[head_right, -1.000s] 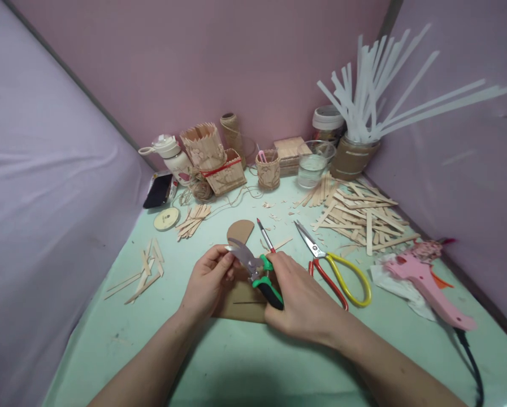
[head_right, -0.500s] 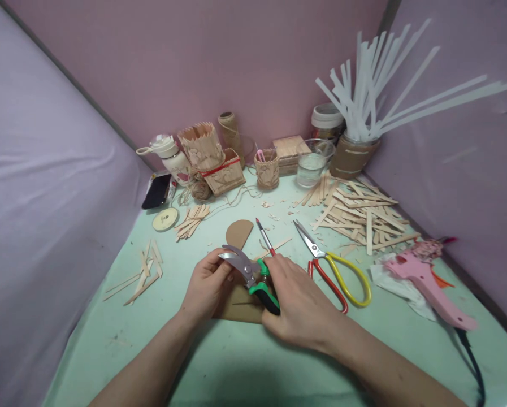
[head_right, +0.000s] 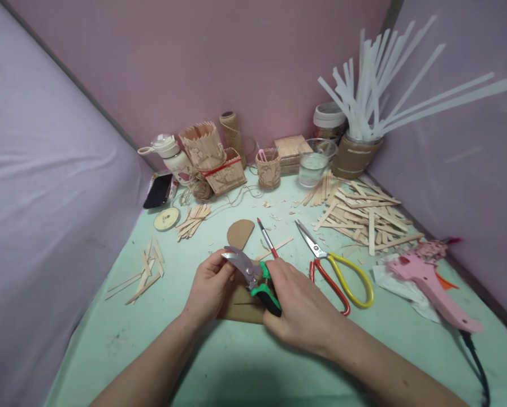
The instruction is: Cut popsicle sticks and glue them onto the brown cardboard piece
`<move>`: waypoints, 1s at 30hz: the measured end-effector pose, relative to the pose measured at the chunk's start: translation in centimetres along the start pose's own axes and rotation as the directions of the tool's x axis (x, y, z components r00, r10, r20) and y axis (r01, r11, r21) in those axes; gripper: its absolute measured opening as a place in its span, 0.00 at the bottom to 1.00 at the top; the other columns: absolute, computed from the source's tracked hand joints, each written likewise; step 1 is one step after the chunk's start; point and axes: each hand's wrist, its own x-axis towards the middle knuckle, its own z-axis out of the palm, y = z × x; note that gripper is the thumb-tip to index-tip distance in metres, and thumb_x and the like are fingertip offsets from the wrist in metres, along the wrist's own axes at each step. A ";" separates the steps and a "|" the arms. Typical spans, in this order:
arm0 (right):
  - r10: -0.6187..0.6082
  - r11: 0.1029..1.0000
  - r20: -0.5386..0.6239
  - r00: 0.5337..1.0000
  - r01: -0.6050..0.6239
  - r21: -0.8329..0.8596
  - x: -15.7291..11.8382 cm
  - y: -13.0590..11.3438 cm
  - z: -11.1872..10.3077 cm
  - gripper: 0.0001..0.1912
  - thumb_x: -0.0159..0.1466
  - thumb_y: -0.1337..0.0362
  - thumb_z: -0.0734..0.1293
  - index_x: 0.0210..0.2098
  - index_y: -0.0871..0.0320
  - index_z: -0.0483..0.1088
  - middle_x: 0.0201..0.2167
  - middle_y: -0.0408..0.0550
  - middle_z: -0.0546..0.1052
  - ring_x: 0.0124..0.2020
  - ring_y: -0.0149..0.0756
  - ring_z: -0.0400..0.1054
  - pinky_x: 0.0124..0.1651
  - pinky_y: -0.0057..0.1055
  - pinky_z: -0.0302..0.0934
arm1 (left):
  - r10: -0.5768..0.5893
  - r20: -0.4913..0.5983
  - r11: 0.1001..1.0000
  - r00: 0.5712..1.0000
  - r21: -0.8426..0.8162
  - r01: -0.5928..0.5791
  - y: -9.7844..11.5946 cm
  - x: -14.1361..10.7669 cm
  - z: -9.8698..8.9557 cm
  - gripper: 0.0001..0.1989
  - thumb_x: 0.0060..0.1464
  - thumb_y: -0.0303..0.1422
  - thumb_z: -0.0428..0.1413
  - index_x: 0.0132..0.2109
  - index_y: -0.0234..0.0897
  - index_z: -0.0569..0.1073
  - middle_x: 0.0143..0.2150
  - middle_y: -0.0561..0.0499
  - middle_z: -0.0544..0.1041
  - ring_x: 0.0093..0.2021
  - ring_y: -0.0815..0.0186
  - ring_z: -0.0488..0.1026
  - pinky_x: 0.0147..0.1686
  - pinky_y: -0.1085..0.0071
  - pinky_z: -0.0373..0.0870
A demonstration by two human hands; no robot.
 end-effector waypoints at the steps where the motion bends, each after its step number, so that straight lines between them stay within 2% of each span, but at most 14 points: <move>1: 0.010 1.000 0.005 1.000 -0.010 0.002 0.0 0.0 0.0 0.20 0.53 0.72 0.63 0.46 0.56 0.60 0.39 0.50 0.71 0.37 0.43 0.66 0.36 0.34 0.58 | 0.001 0.001 1.000 1.000 -0.009 -0.001 -0.1 0.0 0.0 0.09 0.57 0.37 0.58 0.35 0.36 0.76 0.29 0.53 0.74 0.29 0.70 0.65 0.31 0.74 0.60; 7: 0.059 0.996 0.001 0.998 -0.059 0.071 0.0 0.2 -0.2 0.19 0.55 0.72 0.63 0.46 0.55 0.62 0.38 0.48 0.72 0.35 0.40 0.67 0.36 0.33 0.60 | -0.020 0.021 1.000 1.000 -0.015 0.020 -0.2 0.0 0.0 0.11 0.57 0.40 0.58 0.35 0.35 0.75 0.28 0.53 0.74 0.27 0.70 0.64 0.30 0.74 0.61; 9: 0.092 0.992 -0.084 0.992 -0.083 0.099 0.1 0.7 -0.5 0.19 0.57 0.69 0.63 0.47 0.54 0.61 0.39 0.48 0.72 0.36 0.40 0.68 0.37 0.33 0.61 | -0.023 0.026 0.999 0.999 -0.026 0.024 0.2 -0.2 0.0 0.11 0.59 0.41 0.57 0.38 0.37 0.73 0.29 0.52 0.75 0.29 0.70 0.66 0.32 0.74 0.62; 11: 0.148 0.987 -0.211 0.966 -0.132 0.087 0.4 1.5 -1.0 0.19 0.59 0.65 0.63 0.49 0.54 0.59 0.39 0.48 0.71 0.35 0.40 0.67 0.37 0.34 0.62 | -0.036 0.026 0.999 0.999 -0.023 0.036 0.5 -0.3 0.0 0.11 0.61 0.42 0.55 0.40 0.38 0.71 0.31 0.52 0.77 0.32 0.69 0.69 0.34 0.74 0.63; 14: 0.249 0.956 -0.363 0.898 -0.287 -0.054 1.0 2.8 -1.7 0.20 0.58 0.61 0.63 0.49 0.56 0.59 0.40 0.52 0.70 0.38 0.45 0.67 0.39 0.38 0.62 | -0.074 0.049 0.997 0.996 -0.031 0.076 0.9 -0.5 0.0 0.11 0.61 0.43 0.54 0.41 0.40 0.68 0.35 0.50 0.79 0.35 0.67 0.71 0.34 0.73 0.64; 17: 0.314 0.833 -0.460 0.831 -0.473 -0.286 1.7 4.0 -2.1 0.24 0.57 0.57 0.64 0.50 0.62 0.61 0.43 0.62 0.69 0.45 0.57 0.65 0.43 0.46 0.61 | -0.102 0.093 0.993 0.990 -0.048 0.107 1.3 -0.5 -0.1 0.12 0.58 0.42 0.57 0.40 0.39 0.68 0.36 0.50 0.78 0.35 0.67 0.72 0.36 0.72 0.67; 20: 0.313 0.734 -0.488 0.815 -0.534 -0.420 2.0 5.1 -1.8 0.28 0.59 0.55 0.64 0.54 0.66 0.61 0.47 0.68 0.69 0.48 0.64 0.63 0.45 0.52 0.60 | -0.139 0.111 0.988 0.984 0.079 0.131 1.7 -0.3 -0.2 0.11 0.55 0.40 0.60 0.35 0.37 0.70 0.33 0.52 0.75 0.31 0.69 0.71 0.34 0.73 0.67; 23: 0.286 0.734 -0.458 0.841 -0.500 -0.460 2.2 6.1 -1.3 0.30 0.60 0.55 0.64 0.56 0.68 0.61 0.49 0.70 0.69 0.51 0.65 0.62 0.49 0.56 0.58 | -0.150 0.110 0.974 0.983 0.188 0.128 1.7 -0.1 -0.6 0.08 0.53 0.36 0.61 0.35 0.36 0.72 0.30 0.54 0.73 0.28 0.70 0.70 0.30 0.74 0.66; 26: 0.183 0.805 -0.501 0.846 -0.422 -0.417 2.0 5.8 -1.0 0.31 0.62 0.54 0.64 0.58 0.68 0.60 0.55 0.70 0.66 0.57 0.65 0.58 0.57 0.57 0.53 | -0.132 0.097 0.966 0.986 0.235 0.106 1.3 0.2 -0.9 0.09 0.51 0.33 0.61 0.41 0.37 0.74 0.31 0.55 0.72 0.28 0.71 0.70 0.29 0.74 0.68; 28: 0.048 0.908 -0.504 0.862 -0.248 -0.338 1.9 4.7 -0.9 0.30 0.63 0.56 0.65 0.60 0.64 0.59 0.58 0.66 0.64 0.60 0.59 0.56 0.61 0.53 0.52 | -0.134 0.089 0.964 0.987 0.241 0.110 1.0 0.3 -1.0 0.11 0.51 0.32 0.61 0.43 0.38 0.73 0.31 0.55 0.70 0.27 0.72 0.69 0.28 0.74 0.69; 30: -0.115 0.975 -0.401 0.909 0.026 -0.221 1.7 3.2 -0.5 0.29 0.63 0.59 0.66 0.61 0.59 0.58 0.57 0.60 0.66 0.60 0.52 0.58 0.61 0.48 0.54 | -0.175 0.094 0.968 0.980 0.198 0.154 1.0 0.3 -1.0 0.11 0.50 0.32 0.61 0.42 0.37 0.72 0.31 0.55 0.70 0.27 0.72 0.70 0.29 0.74 0.71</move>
